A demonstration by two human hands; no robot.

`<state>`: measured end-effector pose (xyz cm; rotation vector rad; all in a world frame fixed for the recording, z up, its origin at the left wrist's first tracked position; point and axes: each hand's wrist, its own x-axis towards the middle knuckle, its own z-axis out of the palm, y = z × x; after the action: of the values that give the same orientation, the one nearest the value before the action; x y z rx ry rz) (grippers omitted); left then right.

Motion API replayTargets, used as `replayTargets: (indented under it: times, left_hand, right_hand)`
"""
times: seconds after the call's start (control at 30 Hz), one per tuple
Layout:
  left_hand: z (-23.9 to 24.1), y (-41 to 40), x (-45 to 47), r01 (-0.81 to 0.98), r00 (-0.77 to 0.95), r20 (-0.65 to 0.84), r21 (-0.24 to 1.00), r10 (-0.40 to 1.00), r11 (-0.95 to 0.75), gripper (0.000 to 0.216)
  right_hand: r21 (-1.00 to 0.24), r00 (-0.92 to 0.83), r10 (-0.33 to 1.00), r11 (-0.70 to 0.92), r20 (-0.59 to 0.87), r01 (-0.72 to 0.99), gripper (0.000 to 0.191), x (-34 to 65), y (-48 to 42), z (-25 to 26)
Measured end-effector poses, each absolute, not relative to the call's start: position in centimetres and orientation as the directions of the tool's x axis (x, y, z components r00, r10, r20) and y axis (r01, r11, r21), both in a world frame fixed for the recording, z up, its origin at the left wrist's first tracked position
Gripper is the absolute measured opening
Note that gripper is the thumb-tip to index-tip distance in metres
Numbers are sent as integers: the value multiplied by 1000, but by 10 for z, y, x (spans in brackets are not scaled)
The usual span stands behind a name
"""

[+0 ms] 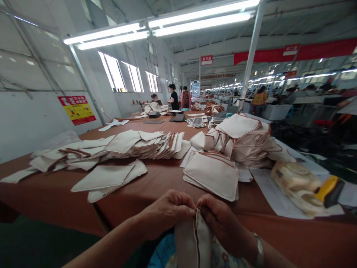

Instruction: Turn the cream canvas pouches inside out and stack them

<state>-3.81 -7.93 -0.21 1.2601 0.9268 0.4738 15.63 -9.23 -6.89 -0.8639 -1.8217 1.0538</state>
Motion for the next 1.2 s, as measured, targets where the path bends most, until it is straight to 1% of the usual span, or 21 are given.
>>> replayTargets:
  times: [0.07, 0.13, 0.2, 0.27, 0.33, 0.37, 0.43, 0.53, 0.67, 0.77, 0.83, 0.87, 0.93, 1.0, 1.03, 1.1, 1.13, 1.2]
  left_hand:
    - [0, -81, -37, 198, 562, -298, 954, 772, 225, 22]
    - [2, -81, -37, 219, 551, -268, 960, 790, 173, 21]
    - [2, -81, -36, 233, 551, -261, 960, 792, 154, 20]
    - [1, -81, -36, 249, 552, -269, 957, 789, 152, 20]
    - [-3, -80, -36, 267, 546, -285, 951, 788, 159, 20]
    - [-4, -80, -36, 273, 541, -292, 948, 789, 164, 20]
    - [-6, -81, -36, 276, 538, -298, 946, 789, 169, 20]
    - [-3, -83, -35, 277, 547, -300, 946, 781, 169, 18]
    - [2, -86, -34, 292, 564, -296, 945, 771, 148, 18]
    - [3, -87, -33, 314, 576, -290, 942, 764, 121, 18]
    - [3, -87, -33, 301, 602, -276, 948, 750, 107, 20]
    - [4, -87, -33, 286, 621, -270, 952, 736, 108, 20]
    - [6, -87, -34, 263, 655, -274, 956, 705, 127, 19]
    - [7, -88, -36, 271, 661, -286, 953, 694, 135, 19]
    - [7, -88, -36, 285, 650, -285, 951, 704, 122, 19]
    - [7, -89, -36, 332, 612, -261, 941, 747, 57, 21]
    - [6, -89, -36, 363, 591, -243, 932, 769, 16, 22]
    - [5, -91, -33, 421, 566, -199, 904, 800, -73, 23]
  right_hand:
    - [-899, -365, 866, 414, 341, 141, 21, 157, -93, -74]
    - [-916, -317, 885, 389, 341, 99, 19, 160, -95, -75]
    - [-896, -297, 869, 436, 395, 82, 14, 163, -98, -72]
    - [-820, -301, 810, 558, 503, 130, 8, 165, -100, -68]
    - [-715, -342, 733, 669, 588, 203, 11, 167, -101, -64]
    - [-670, -372, 702, 704, 607, 235, 14, 167, -102, -62]
    - [-612, -426, 668, 739, 610, 283, 20, 166, -102, -60]
    - [-609, -427, 671, 737, 607, 293, 24, 164, -104, -61]
    - [-622, -391, 668, 740, 633, 256, 21, 160, -107, -63]
    - [-588, -391, 662, 749, 640, 306, 18, 160, -107, -61]
    - [-595, -421, 669, 741, 613, 310, 17, 162, -104, -56]
    - [-632, -433, 689, 717, 581, 293, 16, 164, -102, -53]
    - [-770, -477, 746, 606, 464, 199, 14, 168, -97, -48]
    - [-909, -536, 777, 415, 329, 43, 10, 171, -94, -44]
    - [-949, -563, 779, 315, 277, -31, 10, 172, -93, -43]
    - [-980, -571, 796, 154, 199, -127, 13, 173, -92, -43]
    - [-985, -549, 820, 105, 165, -139, 15, 173, -92, -43]
    - [-991, -495, 859, 87, 128, -105, 24, 173, -92, -42]
